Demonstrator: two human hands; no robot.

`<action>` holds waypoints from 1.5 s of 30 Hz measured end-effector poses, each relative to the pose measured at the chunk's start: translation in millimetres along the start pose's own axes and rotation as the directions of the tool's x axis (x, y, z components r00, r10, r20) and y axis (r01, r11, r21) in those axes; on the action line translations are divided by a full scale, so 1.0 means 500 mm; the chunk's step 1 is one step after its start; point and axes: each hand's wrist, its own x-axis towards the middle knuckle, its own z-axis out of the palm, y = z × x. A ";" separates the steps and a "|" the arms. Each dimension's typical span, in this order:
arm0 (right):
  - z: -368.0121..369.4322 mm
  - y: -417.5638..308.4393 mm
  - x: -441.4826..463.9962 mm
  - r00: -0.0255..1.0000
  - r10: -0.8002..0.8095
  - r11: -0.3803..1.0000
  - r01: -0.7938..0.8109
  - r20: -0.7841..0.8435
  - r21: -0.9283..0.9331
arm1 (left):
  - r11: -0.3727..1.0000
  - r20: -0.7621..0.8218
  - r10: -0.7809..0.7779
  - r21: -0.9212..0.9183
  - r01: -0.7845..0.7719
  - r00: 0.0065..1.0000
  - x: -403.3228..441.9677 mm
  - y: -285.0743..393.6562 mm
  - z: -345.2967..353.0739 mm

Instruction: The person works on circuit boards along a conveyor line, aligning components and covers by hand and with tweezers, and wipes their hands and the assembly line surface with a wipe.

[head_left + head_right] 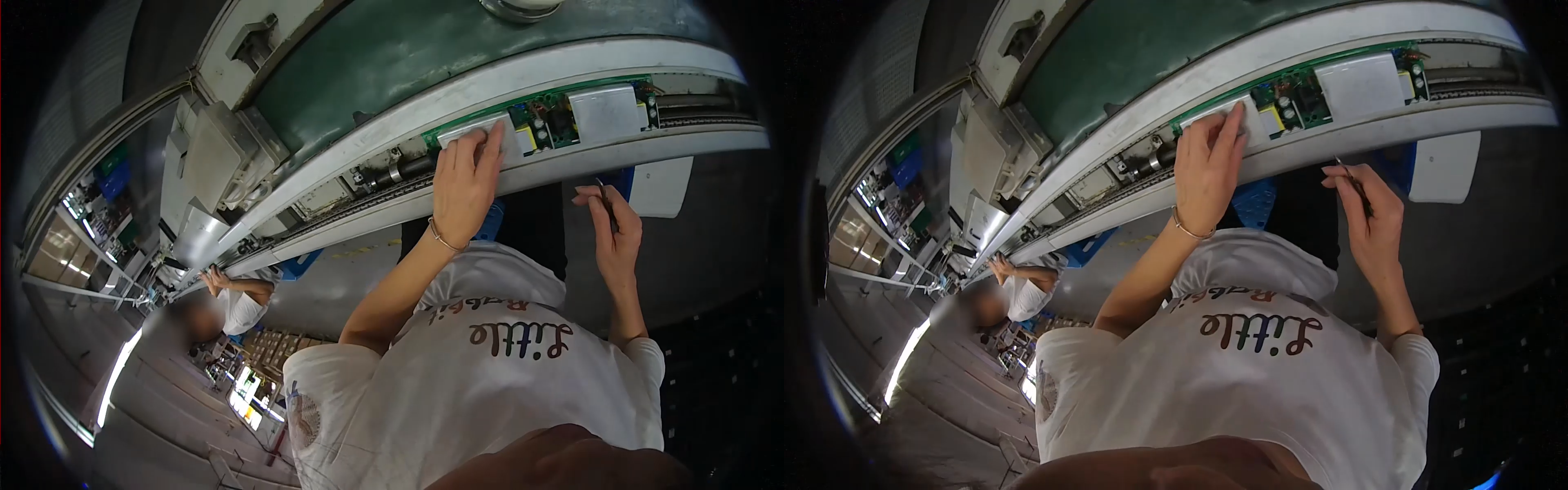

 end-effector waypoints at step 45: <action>-0.054 -0.005 0.130 0.860 0.257 0.961 -0.181 0.441 -0.207 | 0.971 0.034 -0.227 -0.072 0.229 0.973 -0.031 0.019 0.045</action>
